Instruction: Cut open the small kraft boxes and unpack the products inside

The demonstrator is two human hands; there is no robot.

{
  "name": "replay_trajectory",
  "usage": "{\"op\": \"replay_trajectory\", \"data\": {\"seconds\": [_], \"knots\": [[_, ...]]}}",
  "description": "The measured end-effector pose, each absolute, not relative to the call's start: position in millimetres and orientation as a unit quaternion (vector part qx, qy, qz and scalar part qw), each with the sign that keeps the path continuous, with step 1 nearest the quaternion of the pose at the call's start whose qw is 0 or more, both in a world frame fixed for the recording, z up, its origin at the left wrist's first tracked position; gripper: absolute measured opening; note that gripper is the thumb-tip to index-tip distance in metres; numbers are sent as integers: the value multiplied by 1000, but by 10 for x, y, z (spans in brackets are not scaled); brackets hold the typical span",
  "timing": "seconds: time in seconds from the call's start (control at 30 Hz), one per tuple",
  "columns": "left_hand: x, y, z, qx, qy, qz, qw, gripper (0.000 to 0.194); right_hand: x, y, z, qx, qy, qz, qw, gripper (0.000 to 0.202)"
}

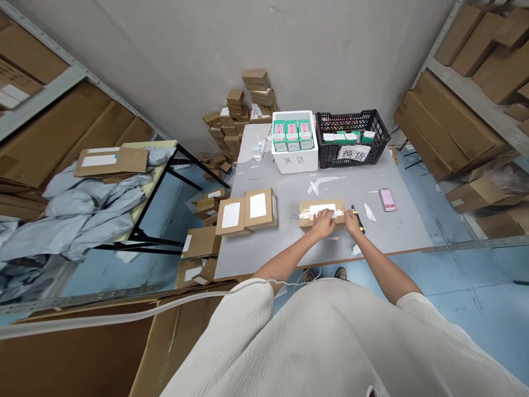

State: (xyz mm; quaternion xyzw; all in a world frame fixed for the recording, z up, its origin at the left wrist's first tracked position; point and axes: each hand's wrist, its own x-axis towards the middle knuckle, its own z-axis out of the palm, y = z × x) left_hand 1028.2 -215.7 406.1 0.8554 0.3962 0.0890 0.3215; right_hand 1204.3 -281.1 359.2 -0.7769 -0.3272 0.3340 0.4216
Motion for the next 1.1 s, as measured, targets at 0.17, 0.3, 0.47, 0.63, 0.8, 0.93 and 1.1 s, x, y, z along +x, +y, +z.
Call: {"op": "replay_trajectory", "data": {"seconds": [0.17, 0.3, 0.47, 0.63, 0.8, 0.93, 1.1], "knots": [[10246, -2119, 4164, 807, 481, 139, 313, 65, 11848, -2753, 3804, -726, -340, 365, 473, 73], [10196, -1996, 4331, 769, 534, 187, 296, 61, 11714, -2664, 3943, -684, -383, 368, 500, 65], [10000, -1889, 4467, 759, 540, 212, 296, 51, 11640, -2583, 3945, -688, -426, 350, 473, 52], [9653, -1884, 4523, 760, 531, 232, 293, 42, 11506, -2517, 3805, -724, -373, 378, 440, 73], [9372, -1846, 4561, 755, 531, 243, 297, 44, 11297, -2400, 3800, -711, -350, 402, 460, 87], [9331, -1798, 4561, 760, 515, 245, 311, 50, 11284, -2395, 3891, -724, -353, 366, 467, 95], [9550, -1808, 4524, 762, 473, 251, 365, 57, 11550, -2543, 4038, -759, -355, 295, 460, 96]]}}
